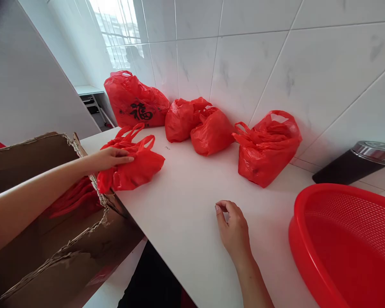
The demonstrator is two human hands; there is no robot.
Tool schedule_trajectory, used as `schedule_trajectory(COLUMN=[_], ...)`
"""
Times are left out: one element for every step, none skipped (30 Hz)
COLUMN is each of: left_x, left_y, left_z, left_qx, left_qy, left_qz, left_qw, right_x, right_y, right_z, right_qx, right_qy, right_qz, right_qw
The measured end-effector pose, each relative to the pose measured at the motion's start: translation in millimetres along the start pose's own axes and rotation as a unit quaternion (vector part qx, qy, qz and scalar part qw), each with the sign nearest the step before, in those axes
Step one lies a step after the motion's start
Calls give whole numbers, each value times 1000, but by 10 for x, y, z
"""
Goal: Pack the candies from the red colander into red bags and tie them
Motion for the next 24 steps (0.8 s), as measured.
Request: schedule_trajectory(left_x=[0, 6, 20, 42, 71, 104, 138, 169, 196, 218, 235, 247, 255, 261, 263, 262, 259, 255, 252, 249, 247, 243, 235, 217], left_y=[65, 131, 189, 232, 253, 252, 233, 203, 171, 139, 111, 88, 72, 64, 64, 69, 78, 88, 94, 96, 91, 83, 78, 81], left_z=[-12, -37, -73, -118, -170, -225, -277, -324, -362, -389, -402, -402, -390, -370, -342, -311, -280, -252, -230, -213, -200, -190, -177, -162], left_qx=[-18, -18, 3, 38, 80, 123, 160, 186, 196, 201, 206, 209, 210, 208, 204, 199, 192, 185, 177, 167, 156, 144, 129, 112], left_qy=[-2, -3, -6, -11, -19, -27, -34, -39, -38, -35, -32, -29, -28, -27, -30, -34, -42, -50, -59, -68, -77, -86, -96, -106], left_qz=[-6, -8, -8, -4, 1, 6, 13, 23, 37, 50, 59, 62, 60, 56, 50, 46, 44, 43, 42, 40, 37, 35, 36, 41], left_qw=[1000, 1000, 1000, 999, 997, 992, 986, 982, 979, 978, 976, 975, 976, 976, 977, 978, 979, 981, 982, 983, 984, 985, 986, 987], right_x=[6, 10, 12, 13, 12, 10, 7, 5, 3, 2, 3, 5, 8, 13, 18, 24, 30, 34, 38, 40, 41, 41, 39, 37], right_y=[-10, -18, -26, -33, -39, -43, -46, -48, -48, -48, -49, -49, -50, -52, -53, -54, -55, -55, -55, -54, -53, -52, -51, -51], right_z=[17, 30, 40, 48, 54, 58, 61, 64, 68, 73, 78, 85, 93, 102, 110, 119, 126, 132, 137, 140, 140, 140, 138, 136], right_qx=[2, 4, 4, 2, -1, -5, -8, -11, -13, -16, -18, -22, -26, -29, -34, -37, -41, -44, -46, -48, -49, -51, -51, -51], right_qy=[-6, -11, -15, -19, -22, -24, -24, -24, -22, -21, -20, -20, -22, -26, -30, -36, -41, -46, -50, -52, -53, -53, -53, -54], right_qz=[-3, -6, -9, -12, -14, -14, -13, -10, -6, -3, -2, -2, -4, -8, -12, -16, -19, -22, -23, -23, -24, -24, -24, -25], right_qw=[1000, 1000, 1000, 1000, 1000, 1000, 1000, 1000, 1000, 1000, 1000, 1000, 999, 999, 999, 999, 998, 998, 997, 997, 997, 997, 997, 997])
Point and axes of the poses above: each hand's wrist, its own x-axis towards the middle knuckle, its own y-axis out of the back of the hand, z = x × y, the point moved 3 cm from there along x, towards the middle knuckle, and after that the axes turned 4 degrees about -z, right-handed, at the moved point
